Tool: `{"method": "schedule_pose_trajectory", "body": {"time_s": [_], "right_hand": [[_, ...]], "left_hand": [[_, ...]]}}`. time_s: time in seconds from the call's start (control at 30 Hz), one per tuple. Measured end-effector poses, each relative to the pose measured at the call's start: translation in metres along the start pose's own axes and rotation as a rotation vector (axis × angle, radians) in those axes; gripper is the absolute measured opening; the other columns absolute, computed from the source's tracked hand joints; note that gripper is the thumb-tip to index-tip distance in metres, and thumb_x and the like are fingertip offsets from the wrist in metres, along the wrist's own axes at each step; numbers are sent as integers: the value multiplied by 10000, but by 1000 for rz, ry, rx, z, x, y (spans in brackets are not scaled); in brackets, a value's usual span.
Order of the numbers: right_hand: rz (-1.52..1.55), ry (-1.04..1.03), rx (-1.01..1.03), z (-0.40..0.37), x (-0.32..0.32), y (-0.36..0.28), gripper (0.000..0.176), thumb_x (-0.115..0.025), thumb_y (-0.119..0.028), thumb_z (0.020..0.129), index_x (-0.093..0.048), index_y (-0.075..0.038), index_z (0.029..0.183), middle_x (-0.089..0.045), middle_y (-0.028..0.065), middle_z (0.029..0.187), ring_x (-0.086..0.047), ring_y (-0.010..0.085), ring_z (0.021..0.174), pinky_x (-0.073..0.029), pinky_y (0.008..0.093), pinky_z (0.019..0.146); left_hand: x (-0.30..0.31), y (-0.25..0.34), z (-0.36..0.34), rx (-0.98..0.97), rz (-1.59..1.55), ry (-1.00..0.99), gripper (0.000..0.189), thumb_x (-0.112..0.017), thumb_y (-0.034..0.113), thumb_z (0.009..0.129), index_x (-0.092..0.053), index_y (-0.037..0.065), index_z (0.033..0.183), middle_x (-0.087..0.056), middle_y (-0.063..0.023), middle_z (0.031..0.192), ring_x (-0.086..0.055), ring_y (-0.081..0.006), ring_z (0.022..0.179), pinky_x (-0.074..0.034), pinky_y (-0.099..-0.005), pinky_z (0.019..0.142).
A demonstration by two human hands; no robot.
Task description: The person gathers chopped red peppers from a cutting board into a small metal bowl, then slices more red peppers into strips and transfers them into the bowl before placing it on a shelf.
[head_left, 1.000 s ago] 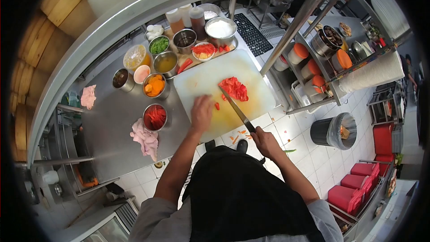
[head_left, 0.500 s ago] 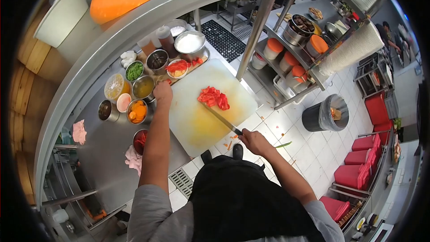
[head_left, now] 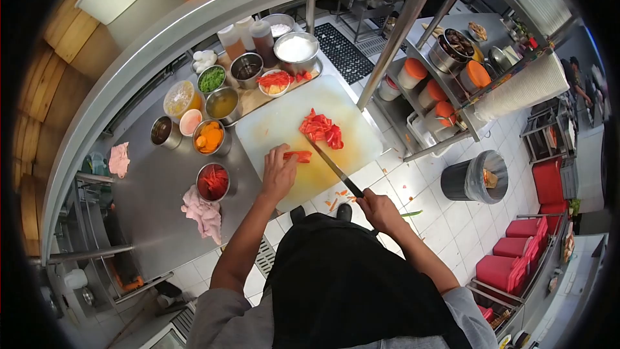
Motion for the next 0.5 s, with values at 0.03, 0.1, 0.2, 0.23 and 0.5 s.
{"method": "schedule_pose_trajectory", "body": {"time_s": [0.03,0.1,0.2,0.23,0.5], "right_hand": [[1,-2,2,-1,0,-2,297,-578,-270,1012,-524,6,917,-612,223,667,-609,462,670,-470,528,625],[-77,-53,7,-5,0,-9,273,-552,-269,1011,-533,1,977,-654,253,769,-645,473,774,-504,561,700],[-116,-68,21,-8,0,-14,268,-556,-270,1005,-535,-3,1000,-662,257,788,-653,470,783,-511,563,699],[-118,-71,21,-8,-1,-13,268,-556,-270,1005,-535,-3,1000,-662,257,788,-653,470,783,-511,563,699],[-151,-55,58,28,-38,3,278,-538,-273,1013,-528,5,1026,-640,294,713,-645,499,713,-514,584,662]], "left_hand": [[2,-2,-2,2,2,-1,222,-671,85,844,-697,19,1054,-544,-137,1224,-514,-333,1145,-411,-444,978],[8,-9,-5,15,-21,24,222,-644,105,869,-699,35,1072,-543,-143,1272,-511,-328,1201,-398,-442,992],[2,-24,-8,35,-102,-2,199,-630,87,874,-706,43,1052,-573,-117,1210,-532,-300,1166,-400,-436,968],[1,-27,-9,38,-103,-2,199,-630,87,874,-706,43,1052,-573,-117,1210,-532,-300,1166,-400,-436,968],[1,-31,-7,46,-167,-29,207,-629,5,853,-714,28,1040,-597,-123,1090,-569,-290,1080,-421,-403,924]]}}
Point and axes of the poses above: each hand's wrist, its own z-axis towards the middle knuckle, its own x-axis out of the back of the hand, y = z × x, the point moved 6 cm from there along z, towards the middle knuckle
